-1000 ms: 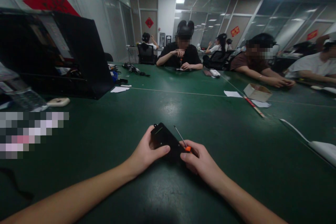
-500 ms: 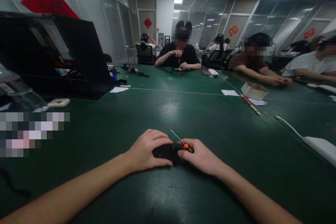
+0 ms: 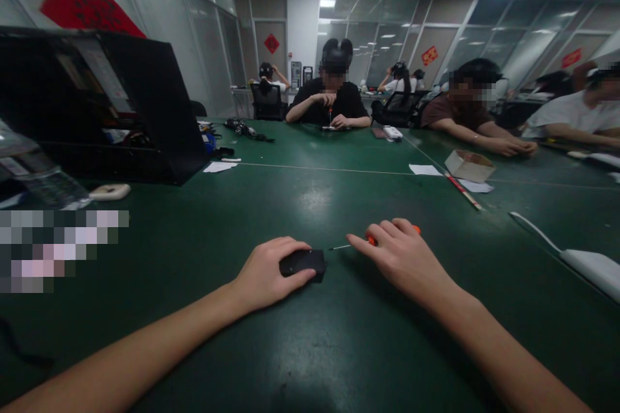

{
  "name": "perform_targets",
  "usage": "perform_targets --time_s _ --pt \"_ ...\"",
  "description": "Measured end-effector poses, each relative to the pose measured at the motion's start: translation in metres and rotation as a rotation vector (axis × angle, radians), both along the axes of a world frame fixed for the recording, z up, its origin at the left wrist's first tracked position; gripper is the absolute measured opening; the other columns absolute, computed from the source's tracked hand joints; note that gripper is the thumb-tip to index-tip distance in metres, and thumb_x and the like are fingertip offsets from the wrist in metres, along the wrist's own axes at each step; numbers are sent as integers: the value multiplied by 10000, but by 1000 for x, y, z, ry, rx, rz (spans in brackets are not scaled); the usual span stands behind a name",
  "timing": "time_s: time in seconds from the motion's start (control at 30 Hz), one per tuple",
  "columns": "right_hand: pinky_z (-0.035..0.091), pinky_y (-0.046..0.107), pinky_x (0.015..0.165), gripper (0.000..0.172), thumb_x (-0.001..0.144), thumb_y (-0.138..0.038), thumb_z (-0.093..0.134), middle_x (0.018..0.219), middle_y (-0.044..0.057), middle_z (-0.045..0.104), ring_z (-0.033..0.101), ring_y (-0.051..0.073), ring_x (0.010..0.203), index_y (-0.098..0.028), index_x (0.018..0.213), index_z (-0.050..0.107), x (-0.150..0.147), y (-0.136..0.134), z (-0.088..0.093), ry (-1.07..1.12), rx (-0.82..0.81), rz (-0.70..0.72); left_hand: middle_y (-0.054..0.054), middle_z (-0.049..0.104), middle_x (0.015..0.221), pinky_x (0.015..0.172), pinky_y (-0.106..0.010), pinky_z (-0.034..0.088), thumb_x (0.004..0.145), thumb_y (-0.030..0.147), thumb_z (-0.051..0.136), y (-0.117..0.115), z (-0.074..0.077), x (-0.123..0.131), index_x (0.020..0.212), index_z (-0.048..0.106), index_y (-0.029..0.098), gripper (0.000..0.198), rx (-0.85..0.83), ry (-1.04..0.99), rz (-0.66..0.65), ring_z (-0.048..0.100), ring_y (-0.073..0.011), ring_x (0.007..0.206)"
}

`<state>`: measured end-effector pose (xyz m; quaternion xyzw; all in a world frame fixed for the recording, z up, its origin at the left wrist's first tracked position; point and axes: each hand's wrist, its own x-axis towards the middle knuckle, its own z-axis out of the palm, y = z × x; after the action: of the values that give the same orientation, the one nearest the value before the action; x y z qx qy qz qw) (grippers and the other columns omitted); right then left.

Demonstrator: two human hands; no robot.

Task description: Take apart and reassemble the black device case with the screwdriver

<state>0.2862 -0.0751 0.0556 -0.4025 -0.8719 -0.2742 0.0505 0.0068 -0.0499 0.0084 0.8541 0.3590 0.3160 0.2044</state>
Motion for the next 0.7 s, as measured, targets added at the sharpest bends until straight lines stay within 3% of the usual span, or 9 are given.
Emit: perform_targets --time_s 0.3,0.7 --pt "322 392 825 337 963 -129 438 911 92 645 526 231 827 -217 1216 641 -9 -7 0 -34 22 106 -78 715 1106 900 -381 501 843 424 666 1 -2 0 1142 661 201 373 -13 12 10 661 -241 1001" --pt "340 393 803 349 954 -111 426 885 96 652 532 231 809 -204 1197 659 -10 -9 6 -39 49 109 -78 713 1090 885 -375 504 845 427 665 0 0 0 1138 653 206 367 -16 3 6 661 -238 990"
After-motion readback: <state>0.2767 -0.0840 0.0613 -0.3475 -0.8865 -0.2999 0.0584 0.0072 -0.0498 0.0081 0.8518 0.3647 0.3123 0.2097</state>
